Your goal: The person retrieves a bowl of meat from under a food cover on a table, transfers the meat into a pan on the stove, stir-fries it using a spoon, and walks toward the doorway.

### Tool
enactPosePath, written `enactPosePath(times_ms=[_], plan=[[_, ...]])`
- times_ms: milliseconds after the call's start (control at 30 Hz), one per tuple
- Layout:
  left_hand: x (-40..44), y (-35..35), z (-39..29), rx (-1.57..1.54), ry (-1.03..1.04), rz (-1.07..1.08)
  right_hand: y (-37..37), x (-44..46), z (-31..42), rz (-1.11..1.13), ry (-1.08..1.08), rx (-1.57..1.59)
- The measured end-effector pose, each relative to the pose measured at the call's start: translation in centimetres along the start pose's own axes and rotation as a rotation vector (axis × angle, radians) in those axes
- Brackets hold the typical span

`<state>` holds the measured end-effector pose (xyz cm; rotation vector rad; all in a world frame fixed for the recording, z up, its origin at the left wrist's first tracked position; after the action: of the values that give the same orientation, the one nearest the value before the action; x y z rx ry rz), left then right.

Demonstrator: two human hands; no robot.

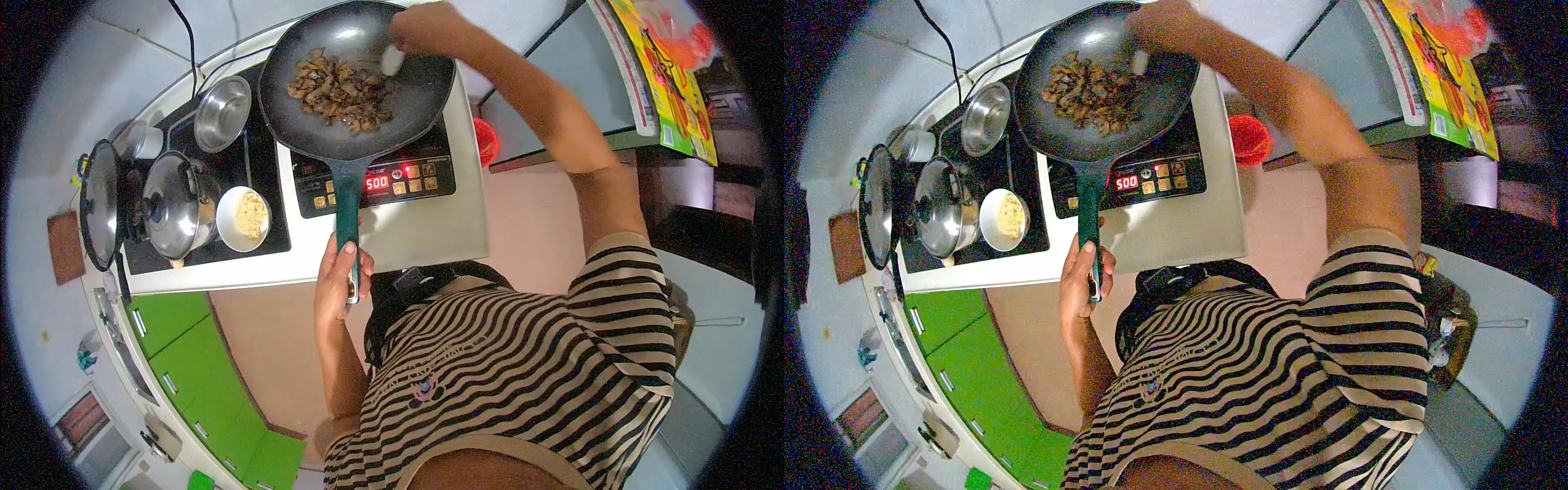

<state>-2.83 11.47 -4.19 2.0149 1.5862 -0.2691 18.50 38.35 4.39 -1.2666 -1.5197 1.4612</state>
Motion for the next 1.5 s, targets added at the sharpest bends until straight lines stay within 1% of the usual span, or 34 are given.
enactPosePath(times_ms=[33,67,100,167,200,267,367,400,433,500,533,567,600,633,667,733,767,800,867,900,933,1000,1033,1100,1133,1200,1233,1267,1333,1367,1400,1500], plan=[[0.0,0.0,0.0,-0.009,-0.001,-0.001,1.3,1.0,0.5,-0.141,0.003,0.009],[-0.1,0.1,-0.1,-0.004,-0.001,-0.002,0.4,0.9,1.5,-0.284,0.007,0.02],[-0.1,0.1,-0.3,-0.002,-0.008,-0.01,0.3,1.4,1.5,-0.288,0.009,0.025],[-0.2,-0.1,-0.2,-0.001,-0.019,-0.024,0.8,2.4,1.7,-0.108,-0.037,-0.04],[-0.2,-0.1,-0.2,-0.012,-0.014,-0.019,-0.6,1.7,0.6,-0.156,0.034,-0.018],[0.0,0.0,-0.2,-0.025,-0.002,-0.006,-2.7,-1.1,0.5,0.114,-0.001,-0.08],[0.0,-0.1,-0.2,-0.062,-0.012,-0.001,-1.0,-0.4,0.7,0.078,0.023,-0.115],[0.0,0.0,-0.2,-0.061,-0.01,0.007,0.6,0.6,1.0,0.077,0.02,-0.116],[-0.1,0.1,-0.3,-0.057,-0.007,0.014,1.7,2.1,1.5,-0.038,0.02,-0.118],[-0.3,0.2,-0.6,-0.004,-0.009,-0.015,0.4,2.1,2.9,-0.26,0.068,-0.078],[-0.3,0.0,-0.6,0.044,-0.012,-0.047,0.2,2.1,2.0,-0.263,0.069,-0.078],[-0.4,-0.1,-0.6,0.043,-0.013,-0.052,-2.4,-0.4,3.5,-0.031,-0.034,-0.199],[-0.4,-0.1,-0.6,0.035,-0.007,-0.049,-2.5,-2.3,4.5,0.205,-0.138,-0.317],[-0.3,-0.1,-0.5,0.028,0.002,-0.041,-1.0,0.4,2.0,0.109,0.045,-0.128],[-0.2,-0.1,-0.3,0.029,0.001,-0.034,-0.6,0.5,1.6,0.11,0.05,-0.129],[-0.1,-0.1,-0.2,-0.005,0.007,-0.018,-0.4,0.6,2.1,0.071,-0.062,-0.241],[-0.2,-0.1,-0.3,-0.003,0.009,-0.016,1.3,2.8,1.7,0.007,-0.005,-0.245],[-0.2,0.0,-0.3,-0.028,-0.001,-0.001,1.5,3.1,1.7,-0.002,-0.003,-0.247],[-0.3,-0.1,-0.5,-0.05,-0.009,0.006,0.6,3.3,2.8,-0.075,-0.062,-0.22],[-0.3,-0.3,-0.5,-0.028,0.003,0.0,0.5,3.3,3.0,0.051,-0.091,-0.102],[-0.2,-0.3,-0.5,-0.01,0.017,-0.002,0.5,3.4,3.0,0.052,-0.089,-0.104],[-0.1,-0.4,-0.3,-0.035,0.011,0.009,-0.3,3.0,3.8,-0.02,-0.145,-0.277],[0.0,-0.3,-0.3,-0.061,0.014,0.016,-0.4,2.9,4.0,-0.022,-0.146,-0.281],[0.1,-0.3,-0.4,-0.06,0.019,0.015,-1.2,2.3,4.3,0.119,-0.079,-0.147],[-0.1,-0.3,-0.2,-0.062,0.008,0.01,-1.6,2.2,4.5,0.12,-0.088,-0.146],[-0.2,-0.8,0.1,-0.026,-0.001,-0.007,-1.0,1.7,3.2,0.206,-0.04,-0.247],[-0.1,-0.9,0.2,0.013,-0.001,-0.017,0.2,3.0,2.8,0.108,-0.073,-0.316],[0.1,-0.7,0.2,0.014,0.005,-0.009,0.2,2.6,2.7,0.105,-0.066,-0.322],[0.0,-0.5,-0.1,-0.008,0.027,0.013,-0.4,1.7,3.7,-0.017,-0.135,-0.454],[-0.1,-0.6,-0.3,-0.006,0.03,0.007,-1.0,2.2,3.6,-0.095,-0.09,-0.337],[-0.2,-0.5,-0.6,0.015,0.026,-0.007,-0.6,2.6,3.5,-0.095,-0.092,-0.332],[-0.3,-0.6,-0.1,0.056,0.015,-0.023,-0.3,2.7,1.7,0.013,-0.039,-0.298]])
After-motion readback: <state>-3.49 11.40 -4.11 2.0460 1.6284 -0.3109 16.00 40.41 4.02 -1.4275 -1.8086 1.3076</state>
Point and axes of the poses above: each hand's wrist, its own x-axis towards the middle knuckle, its own y-axis out of the palm, z = x × y, the point moved 10 cm from there along x, towards the middle knuckle, and after that the axes turned 2 degrees about y, right-handed, at the moved point
